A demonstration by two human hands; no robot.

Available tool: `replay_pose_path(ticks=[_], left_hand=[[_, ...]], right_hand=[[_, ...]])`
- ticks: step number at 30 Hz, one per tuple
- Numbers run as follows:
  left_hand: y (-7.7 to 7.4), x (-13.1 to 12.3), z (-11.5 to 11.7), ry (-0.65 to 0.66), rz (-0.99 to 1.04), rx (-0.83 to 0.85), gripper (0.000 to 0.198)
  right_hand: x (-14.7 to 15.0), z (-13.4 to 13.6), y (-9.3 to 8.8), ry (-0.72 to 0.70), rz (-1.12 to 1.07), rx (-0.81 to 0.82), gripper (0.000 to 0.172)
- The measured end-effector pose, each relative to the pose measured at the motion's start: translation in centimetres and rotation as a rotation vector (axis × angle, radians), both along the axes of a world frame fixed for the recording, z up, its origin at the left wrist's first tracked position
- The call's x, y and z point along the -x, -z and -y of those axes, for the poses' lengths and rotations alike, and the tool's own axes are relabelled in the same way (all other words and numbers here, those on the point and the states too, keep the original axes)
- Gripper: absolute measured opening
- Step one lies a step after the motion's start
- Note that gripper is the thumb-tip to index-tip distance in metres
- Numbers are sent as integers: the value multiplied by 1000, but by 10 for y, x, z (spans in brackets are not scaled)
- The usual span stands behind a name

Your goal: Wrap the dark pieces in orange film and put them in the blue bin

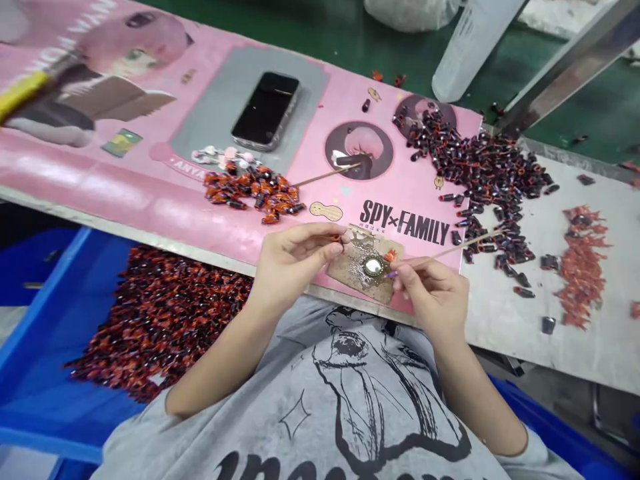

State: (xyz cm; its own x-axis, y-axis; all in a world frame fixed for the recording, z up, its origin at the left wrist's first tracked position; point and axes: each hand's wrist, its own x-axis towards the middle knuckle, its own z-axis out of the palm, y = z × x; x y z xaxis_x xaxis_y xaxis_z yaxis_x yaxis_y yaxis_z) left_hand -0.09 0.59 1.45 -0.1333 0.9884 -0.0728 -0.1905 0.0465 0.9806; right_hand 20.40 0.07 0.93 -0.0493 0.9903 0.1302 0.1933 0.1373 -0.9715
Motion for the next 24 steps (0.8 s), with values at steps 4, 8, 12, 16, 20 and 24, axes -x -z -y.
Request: replay_pose_path(ticks=[4,8,12,16,20,24], left_hand=[[6,-5,13,-51,60,48,16],[6,-8,17,-37,162,126,24],[2,-11,20,12,214,199,31],[1,-15,22,88,291,226,30],[1,-17,24,124,349,224,25],[-2,-16,25,154,365,249,25]], right_hand=[[8,1,9,8,236,-223,22],[9,0,11,-65,427,-438,16],[11,1,0,-29,389,-450,16],[16,6,-11,18,240,-459,14],[22,12,-16,-34,140,-497,14],[26,14,-18,-95,108,-532,15]])
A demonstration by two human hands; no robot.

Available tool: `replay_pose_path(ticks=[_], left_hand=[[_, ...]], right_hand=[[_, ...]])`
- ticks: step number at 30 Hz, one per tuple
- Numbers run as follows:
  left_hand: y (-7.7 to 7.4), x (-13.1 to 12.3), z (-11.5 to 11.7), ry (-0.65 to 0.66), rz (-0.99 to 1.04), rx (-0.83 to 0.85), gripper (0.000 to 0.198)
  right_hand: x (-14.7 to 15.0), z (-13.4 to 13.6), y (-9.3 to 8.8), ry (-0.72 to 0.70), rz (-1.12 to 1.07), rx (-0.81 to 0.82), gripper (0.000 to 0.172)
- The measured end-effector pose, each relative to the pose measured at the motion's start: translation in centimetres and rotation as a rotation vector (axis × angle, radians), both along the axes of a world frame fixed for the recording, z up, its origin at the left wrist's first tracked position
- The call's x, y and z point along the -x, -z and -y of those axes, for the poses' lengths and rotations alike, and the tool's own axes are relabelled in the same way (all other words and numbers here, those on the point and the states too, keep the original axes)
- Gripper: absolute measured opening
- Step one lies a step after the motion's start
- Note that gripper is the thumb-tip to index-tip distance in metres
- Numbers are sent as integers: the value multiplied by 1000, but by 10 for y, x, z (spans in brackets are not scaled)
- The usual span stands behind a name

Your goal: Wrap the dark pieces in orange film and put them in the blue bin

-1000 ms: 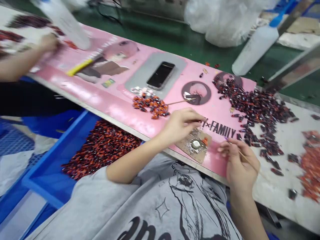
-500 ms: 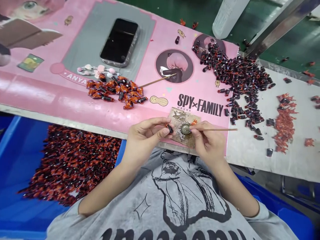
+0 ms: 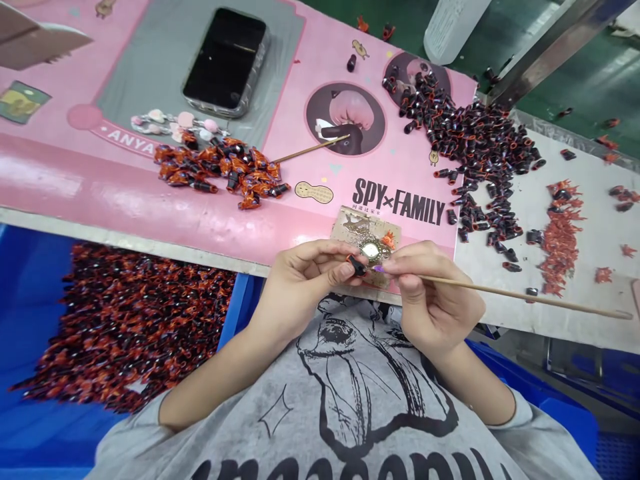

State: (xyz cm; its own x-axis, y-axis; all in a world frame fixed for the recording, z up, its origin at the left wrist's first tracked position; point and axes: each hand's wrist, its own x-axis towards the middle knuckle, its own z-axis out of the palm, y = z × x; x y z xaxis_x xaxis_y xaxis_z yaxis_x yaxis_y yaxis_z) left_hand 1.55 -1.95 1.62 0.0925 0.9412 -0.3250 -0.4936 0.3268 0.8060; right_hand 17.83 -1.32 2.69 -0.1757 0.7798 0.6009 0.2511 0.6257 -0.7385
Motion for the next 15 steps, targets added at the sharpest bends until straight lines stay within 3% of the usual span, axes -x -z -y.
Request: replay_pose_path(ticks=[10,15], left_hand=[[-6,-2,5,10,-46,-4,23],[-10,-7,8,4,-38,-18,22]], right_hand=[[-4,-2,-1,-84,79,-61,18],[-5,3,-3,15,-77,60,16]])
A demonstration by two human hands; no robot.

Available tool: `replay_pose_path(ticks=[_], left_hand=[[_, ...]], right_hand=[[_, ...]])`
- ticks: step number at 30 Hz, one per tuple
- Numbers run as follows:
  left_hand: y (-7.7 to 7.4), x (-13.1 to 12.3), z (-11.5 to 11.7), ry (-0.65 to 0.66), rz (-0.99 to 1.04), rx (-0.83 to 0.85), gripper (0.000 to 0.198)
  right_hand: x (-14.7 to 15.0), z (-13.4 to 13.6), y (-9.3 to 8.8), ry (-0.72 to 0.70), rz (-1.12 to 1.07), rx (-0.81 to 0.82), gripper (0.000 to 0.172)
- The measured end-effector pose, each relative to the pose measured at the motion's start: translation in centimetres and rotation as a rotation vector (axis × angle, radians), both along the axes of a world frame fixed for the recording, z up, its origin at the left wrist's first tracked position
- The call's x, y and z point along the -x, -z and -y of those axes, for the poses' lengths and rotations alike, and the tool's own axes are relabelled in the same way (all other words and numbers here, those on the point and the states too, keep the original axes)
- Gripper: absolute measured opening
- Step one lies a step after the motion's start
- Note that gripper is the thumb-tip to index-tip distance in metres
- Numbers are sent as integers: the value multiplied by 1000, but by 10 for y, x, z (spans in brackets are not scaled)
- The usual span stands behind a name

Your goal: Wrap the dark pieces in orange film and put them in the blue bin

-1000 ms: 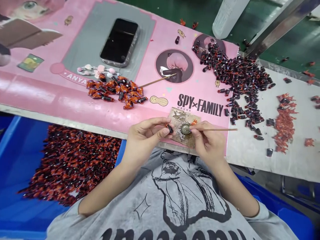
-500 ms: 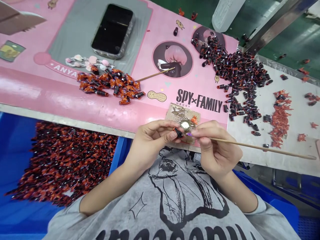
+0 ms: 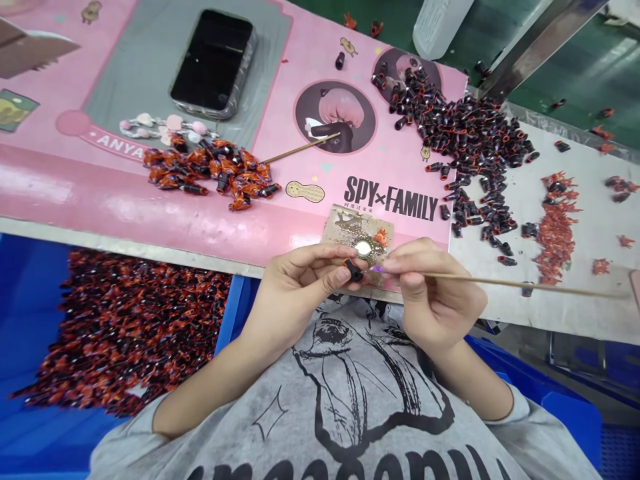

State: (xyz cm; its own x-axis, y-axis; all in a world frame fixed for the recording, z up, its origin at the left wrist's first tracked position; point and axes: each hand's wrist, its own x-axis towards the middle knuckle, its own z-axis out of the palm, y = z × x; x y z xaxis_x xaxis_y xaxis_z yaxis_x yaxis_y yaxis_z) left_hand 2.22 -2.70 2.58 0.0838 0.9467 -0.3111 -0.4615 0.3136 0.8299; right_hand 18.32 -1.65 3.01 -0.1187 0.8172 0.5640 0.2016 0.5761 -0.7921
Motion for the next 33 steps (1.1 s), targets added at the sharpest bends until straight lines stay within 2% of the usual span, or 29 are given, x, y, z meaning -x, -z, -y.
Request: replay_pose_path(ticks=[4,8,17,22,25,27,29,31,33], left_hand=[[-2,-2,3,-19,-57,-20,20],[-3,-2,5,9,-90,-36,17],[-5,-5,5,12,-53,-24,16],[-6,-7,3,15,-60,-22,16],[-9,-8,4,16,-123,-17,16],[-10,-9,5,23,-191,-11,16],[-9,-9,5,38,-254,-3,16],[-7,-10,4,51,-288,3,15],[-5,-13,4,65,-290,5,14]], right_hand=[[3,3,1,83,-136,168,17],[4,2,3,94,-182,213,17],[3,1,7,4,-246,205,13],[-7,-1,9,57,-246,123,14],[-39,-4,9,225,-207,-32,14],[-76,-3,9,408,-127,-147,13],[-120,4,8,611,-8,-227,22],[-162,17,5,791,122,-222,35],[-196,34,4,915,266,-125,40]])
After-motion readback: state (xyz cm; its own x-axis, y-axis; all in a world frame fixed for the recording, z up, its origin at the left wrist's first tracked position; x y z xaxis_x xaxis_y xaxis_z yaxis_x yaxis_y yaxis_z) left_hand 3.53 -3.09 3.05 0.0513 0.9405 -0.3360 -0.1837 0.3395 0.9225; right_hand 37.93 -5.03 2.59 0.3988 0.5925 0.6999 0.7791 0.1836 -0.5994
